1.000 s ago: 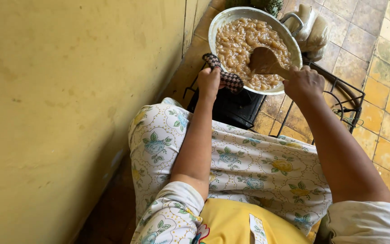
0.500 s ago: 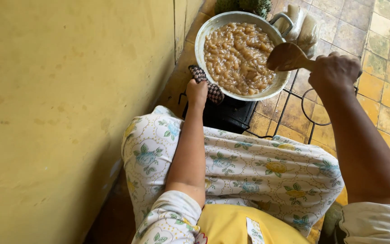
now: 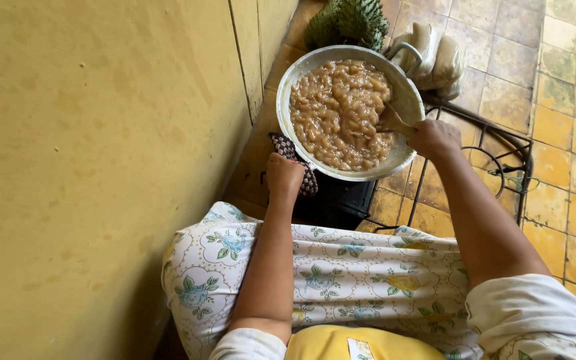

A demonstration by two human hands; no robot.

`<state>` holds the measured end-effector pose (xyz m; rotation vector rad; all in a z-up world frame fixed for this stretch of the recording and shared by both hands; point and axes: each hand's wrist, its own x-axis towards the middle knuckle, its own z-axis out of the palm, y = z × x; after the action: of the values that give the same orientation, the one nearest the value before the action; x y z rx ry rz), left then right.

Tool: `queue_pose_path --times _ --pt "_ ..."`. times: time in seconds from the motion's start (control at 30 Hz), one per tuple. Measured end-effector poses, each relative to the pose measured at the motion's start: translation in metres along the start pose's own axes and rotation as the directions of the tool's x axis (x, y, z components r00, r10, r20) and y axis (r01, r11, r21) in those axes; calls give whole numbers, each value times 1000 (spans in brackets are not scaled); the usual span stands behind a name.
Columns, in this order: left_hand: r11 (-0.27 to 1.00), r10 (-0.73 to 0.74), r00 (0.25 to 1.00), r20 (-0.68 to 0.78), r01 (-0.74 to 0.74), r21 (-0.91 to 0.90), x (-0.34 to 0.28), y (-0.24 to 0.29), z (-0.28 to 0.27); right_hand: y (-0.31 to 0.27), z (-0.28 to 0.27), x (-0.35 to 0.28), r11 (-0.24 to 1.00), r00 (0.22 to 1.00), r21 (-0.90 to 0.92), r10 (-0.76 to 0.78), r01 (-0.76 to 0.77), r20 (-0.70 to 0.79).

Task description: Stirring a thick mixture in a pan over a stove using a wooden spoon

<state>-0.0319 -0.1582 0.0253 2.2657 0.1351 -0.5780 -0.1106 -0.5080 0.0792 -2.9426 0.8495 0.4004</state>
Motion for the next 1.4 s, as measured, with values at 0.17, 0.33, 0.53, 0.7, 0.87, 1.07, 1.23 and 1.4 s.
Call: queue_pose_path --times 0.17,0.33,0.53,0.7,0.87,1.07,1.23,1.4 --pt "999 0 1000 31 1 -50 1 0 -3 -33 29 14 976 958 -195 -148 100 -247" --pt "999 -19 999 37 20 -29 14 -9 12 -36 -8 -33 794 749 -567 -510 219 -424" --pt "991 -41 994 -97 28 -131 19 -14 40 -5 -63 -84 893 863 -450 -227 -1 -452" --pt "967 -50 984 -173 5 -255 28 -19 60 50 -49 -71 895 940 -423 -12 -143 -342" --pt "974 -87 985 -147 53 -219 8 -8 40 55 -10 -41 952 982 -241 190 -189 -20" --pt "985 -58 995 -77 45 -169 16 -15 30 -4 36 -1 997 994 51 43 -49 103" --pt "987 -9 1000 -30 4 -164 4 -11 16 -54 38 -10 878 772 -432 -417 206 -479" --pt "984 5 999 -38 -11 -177 30 -22 34 -61 -29 -60 806 700 -553 -521 214 -488"
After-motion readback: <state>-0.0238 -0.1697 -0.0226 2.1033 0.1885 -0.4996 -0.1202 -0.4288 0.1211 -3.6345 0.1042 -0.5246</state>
